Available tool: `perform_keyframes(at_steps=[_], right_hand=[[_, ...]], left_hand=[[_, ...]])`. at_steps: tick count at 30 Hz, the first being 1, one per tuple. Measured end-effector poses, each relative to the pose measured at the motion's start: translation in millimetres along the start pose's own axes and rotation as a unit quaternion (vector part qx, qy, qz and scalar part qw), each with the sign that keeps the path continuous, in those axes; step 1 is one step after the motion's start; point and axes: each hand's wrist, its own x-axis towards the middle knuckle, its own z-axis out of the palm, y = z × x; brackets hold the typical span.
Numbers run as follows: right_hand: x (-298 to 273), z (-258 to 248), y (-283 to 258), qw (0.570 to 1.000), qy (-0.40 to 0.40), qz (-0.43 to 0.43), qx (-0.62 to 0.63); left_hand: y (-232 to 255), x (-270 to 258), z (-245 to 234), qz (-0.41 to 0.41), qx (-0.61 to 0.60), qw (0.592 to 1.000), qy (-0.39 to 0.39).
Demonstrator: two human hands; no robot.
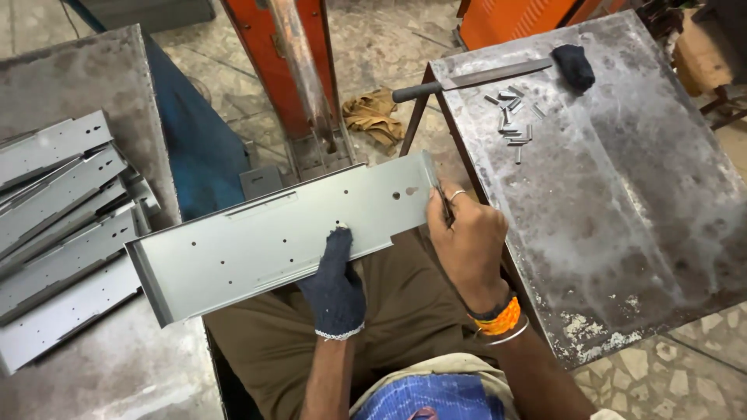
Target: Using a spot welder to attach metal brackets to flat metal plates at an industrial workstation.
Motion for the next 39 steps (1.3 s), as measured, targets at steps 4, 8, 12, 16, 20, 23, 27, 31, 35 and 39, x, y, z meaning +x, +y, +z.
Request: perform_keyframes(at_steps=[4,8,12,16,20,23,27,31,35,39], right_hand=[[-0.3,0.0,-1.1,0.998,0.008,-0.054,0.015],[5.0,0.9,-9.4,0.997,-0.022,-0.044,0.064],[15.6,0.1,-29.3,0.994,-0.031,-0.063,0.082],[26.8,14.5,-38.5,0.986,-0.023,-0.118,0.116],[39.5,34.7,-47.7,0.982,-0.057,-0.117,0.134],[49.7,43.1,-58.9,0.985,-0.077,-0.095,0.121],[55.0,54.1,-57.6,0.988,-0.099,-0.062,0.096],[59.7,47.0,-65.9,0.986,-0.090,-0.085,0.113],[59.4,49.1,-62.7,0.983,-0.083,-0.110,0.118],[58.6,53.2,-63.3,0.987,-0.103,-0.117,0.036]], left_hand=[[-6.3,-0.3,-0.9,-0.006,-0.025,0.999,0.018],[-16.3,-1.3,1.4,0.016,-0.053,0.998,0.037],[-16.5,14.9,-4.7,0.027,-0.040,0.996,0.072],[-12.9,39.2,-20.5,0.005,-0.005,0.999,0.051],[-26.5,53.7,-21.9,-0.115,-0.229,0.955,0.147],[-46.7,61.4,-10.9,-0.148,-0.320,0.919,0.173],[-25.2,81.1,-42.4,0.003,0.005,0.993,0.120],[-38.1,74.4,-35.4,-0.010,0.000,0.996,0.090],[-35.2,75.2,-36.8,-0.024,-0.020,0.995,0.097],[-42.5,71.8,-37.5,-0.015,0.022,0.997,0.073]])
